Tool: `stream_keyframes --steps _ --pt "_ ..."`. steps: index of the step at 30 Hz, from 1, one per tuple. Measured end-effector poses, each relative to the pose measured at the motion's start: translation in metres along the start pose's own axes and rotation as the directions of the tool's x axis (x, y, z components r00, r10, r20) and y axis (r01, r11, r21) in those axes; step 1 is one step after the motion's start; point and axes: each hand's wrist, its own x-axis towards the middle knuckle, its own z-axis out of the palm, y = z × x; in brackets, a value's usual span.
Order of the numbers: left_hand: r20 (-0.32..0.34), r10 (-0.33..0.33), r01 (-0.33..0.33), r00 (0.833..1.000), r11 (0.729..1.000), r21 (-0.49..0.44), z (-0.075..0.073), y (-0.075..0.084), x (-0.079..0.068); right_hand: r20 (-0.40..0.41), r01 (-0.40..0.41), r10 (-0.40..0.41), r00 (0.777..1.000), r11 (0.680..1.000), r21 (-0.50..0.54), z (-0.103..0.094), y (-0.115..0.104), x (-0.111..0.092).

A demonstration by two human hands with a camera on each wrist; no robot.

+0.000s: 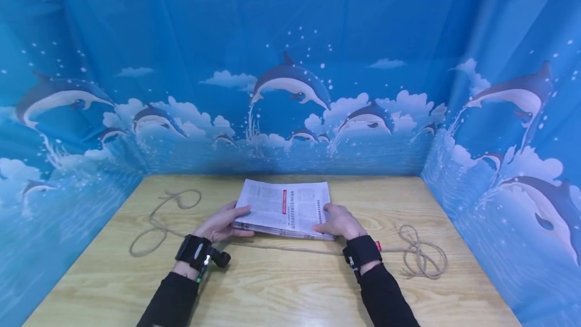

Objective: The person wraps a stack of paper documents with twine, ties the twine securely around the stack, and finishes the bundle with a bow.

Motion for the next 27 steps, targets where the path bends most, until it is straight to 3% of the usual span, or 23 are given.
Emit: stream_keyframes --steps 2,5,13,17,21,24,27 --pt "0.039 -0.015 0.015 0.999 1.0 0.005 -0.001 0.0 -0.002 -0.004 0.002 -0.002 1.0 1.0 -0.015 0.002 -0.001 0.0" --pt "0.046 0.001 -0.003 0.999 0.999 0.037 0.0 -0.002 -0.003 -0.002 0.001 -0.001 1.0 1.0 -0.027 0.004 -0.002 -0.001" --pt "-0.105 0.09 -0.086 0.99 0.995 0.041 -0.001 -0.006 0.003 -0.017 0.015 -0.015 1.0 1.0 0.012 0.007 -0.002 -0.002" --pt "-0.14 0.11 -0.11 0.984 0.994 0.005 -0.011 -0.005 0.003 -0.002 -0.006 0.006 1.0 0.986 0.164 0.009 0.003 0.001" --pt "-0.13 0.115 -0.118 0.985 0.993 -0.009 -0.021 -0.001 -0.001 0.012 -0.027 0.024 1.0 0.934 0.357 0.011 0.008 0.006" --pt "-0.106 0.114 -0.115 0.988 0.993 -0.006 -0.026 0.003 -0.004 0.032 -0.023 0.009 0.999 0.874 0.485 0.01 0.009 0.008" --pt "-0.077 0.118 -0.119 0.99 0.993 -0.011 -0.029 0.007 -0.006 0.052 -0.034 0.003 0.999 0.793 0.608 0.007 0.011 0.011"
